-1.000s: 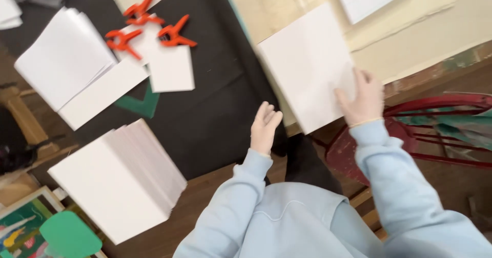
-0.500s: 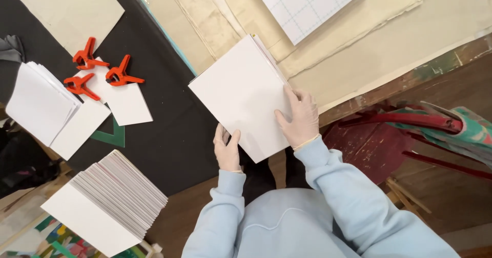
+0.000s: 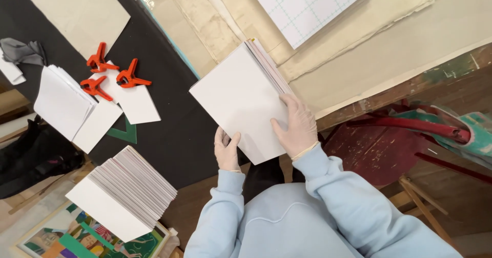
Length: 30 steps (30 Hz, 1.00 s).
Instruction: Organizing and stacking sheets of white paper or mat board on a workshop table.
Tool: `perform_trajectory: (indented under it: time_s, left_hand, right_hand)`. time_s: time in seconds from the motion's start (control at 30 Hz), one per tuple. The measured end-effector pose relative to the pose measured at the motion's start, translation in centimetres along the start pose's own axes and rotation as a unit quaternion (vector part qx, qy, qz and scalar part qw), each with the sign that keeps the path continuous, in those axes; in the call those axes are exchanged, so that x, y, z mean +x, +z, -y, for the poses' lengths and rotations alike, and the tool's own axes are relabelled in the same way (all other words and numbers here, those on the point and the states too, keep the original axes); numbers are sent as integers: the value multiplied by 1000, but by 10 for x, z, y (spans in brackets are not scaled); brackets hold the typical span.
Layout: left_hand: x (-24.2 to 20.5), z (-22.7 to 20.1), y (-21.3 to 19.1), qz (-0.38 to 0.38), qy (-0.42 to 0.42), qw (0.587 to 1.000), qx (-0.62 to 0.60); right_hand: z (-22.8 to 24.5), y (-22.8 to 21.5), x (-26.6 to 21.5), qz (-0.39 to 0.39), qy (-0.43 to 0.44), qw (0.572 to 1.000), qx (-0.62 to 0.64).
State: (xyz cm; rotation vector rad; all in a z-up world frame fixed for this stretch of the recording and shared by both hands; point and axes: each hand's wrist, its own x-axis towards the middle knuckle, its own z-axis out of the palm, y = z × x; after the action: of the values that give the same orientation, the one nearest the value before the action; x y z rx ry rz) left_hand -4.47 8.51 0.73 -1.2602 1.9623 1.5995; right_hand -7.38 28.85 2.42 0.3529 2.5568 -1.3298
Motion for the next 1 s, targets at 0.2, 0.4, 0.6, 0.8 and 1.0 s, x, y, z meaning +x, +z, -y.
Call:
perform_trajectory:
  time_s: [0.2,0.4,0.6,0.8,1.0]
  left_hand:
    - [3,2,-2,0,0,1000,-17]
    - [8,9,-5,-5,-2,1000,-25]
    - [9,8,-4,-22,0,1000,-6]
    - [11,9,-2,-26,3,1000,-9]
    - [12,8,-1,-20,-10,999,-28]
  right_hand:
    - [-2,3,-8,29,28,999,1]
    - [-1,5,-8,-24,-24,999,31]
    - [-8,6,-1,-16,-6,1000,7]
    - [-11,14,-5,0,4,1000,-8]
    - [-13,21,-10,-19,-23,999,-39]
